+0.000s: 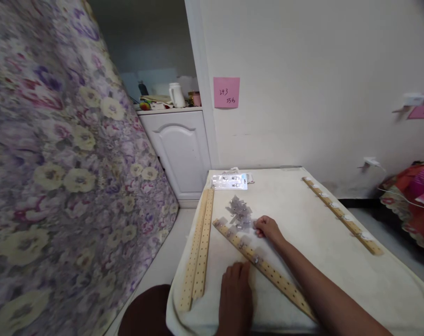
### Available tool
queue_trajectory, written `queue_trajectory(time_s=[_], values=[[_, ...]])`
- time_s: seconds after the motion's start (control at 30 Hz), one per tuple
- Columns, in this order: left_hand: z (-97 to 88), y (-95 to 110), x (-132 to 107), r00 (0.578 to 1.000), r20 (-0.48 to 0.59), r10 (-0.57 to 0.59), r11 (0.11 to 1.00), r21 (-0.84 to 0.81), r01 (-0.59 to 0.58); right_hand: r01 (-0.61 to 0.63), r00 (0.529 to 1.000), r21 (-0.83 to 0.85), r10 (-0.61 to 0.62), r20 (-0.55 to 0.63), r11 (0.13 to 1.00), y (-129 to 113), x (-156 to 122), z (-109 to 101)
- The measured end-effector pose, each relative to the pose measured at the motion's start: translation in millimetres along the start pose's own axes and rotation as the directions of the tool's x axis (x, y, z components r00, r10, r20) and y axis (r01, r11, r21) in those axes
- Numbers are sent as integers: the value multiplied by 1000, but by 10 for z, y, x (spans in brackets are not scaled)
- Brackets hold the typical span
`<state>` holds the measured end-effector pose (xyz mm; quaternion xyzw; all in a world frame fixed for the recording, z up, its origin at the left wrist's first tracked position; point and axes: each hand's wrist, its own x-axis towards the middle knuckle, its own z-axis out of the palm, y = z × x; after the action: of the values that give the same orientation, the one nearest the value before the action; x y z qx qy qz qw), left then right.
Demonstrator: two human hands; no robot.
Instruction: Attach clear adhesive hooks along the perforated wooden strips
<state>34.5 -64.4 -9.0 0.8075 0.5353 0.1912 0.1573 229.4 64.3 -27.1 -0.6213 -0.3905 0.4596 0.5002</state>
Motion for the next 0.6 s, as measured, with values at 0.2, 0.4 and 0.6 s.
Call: queue_trajectory(time_s=[0.2,0.4,0.6], values=[[-41,43,18,1000,20,9,999,34,-10,-52,999,206,53,4,977,24,-137,-260],[-28,41,8,999,-10,41,997,59,-41,-112,992,276,92,87,955,3,-446,-587],[61,-59,-71,986,-107,130,988,-66,-138,-109,967,231,48,251,967,74,-848,-738]])
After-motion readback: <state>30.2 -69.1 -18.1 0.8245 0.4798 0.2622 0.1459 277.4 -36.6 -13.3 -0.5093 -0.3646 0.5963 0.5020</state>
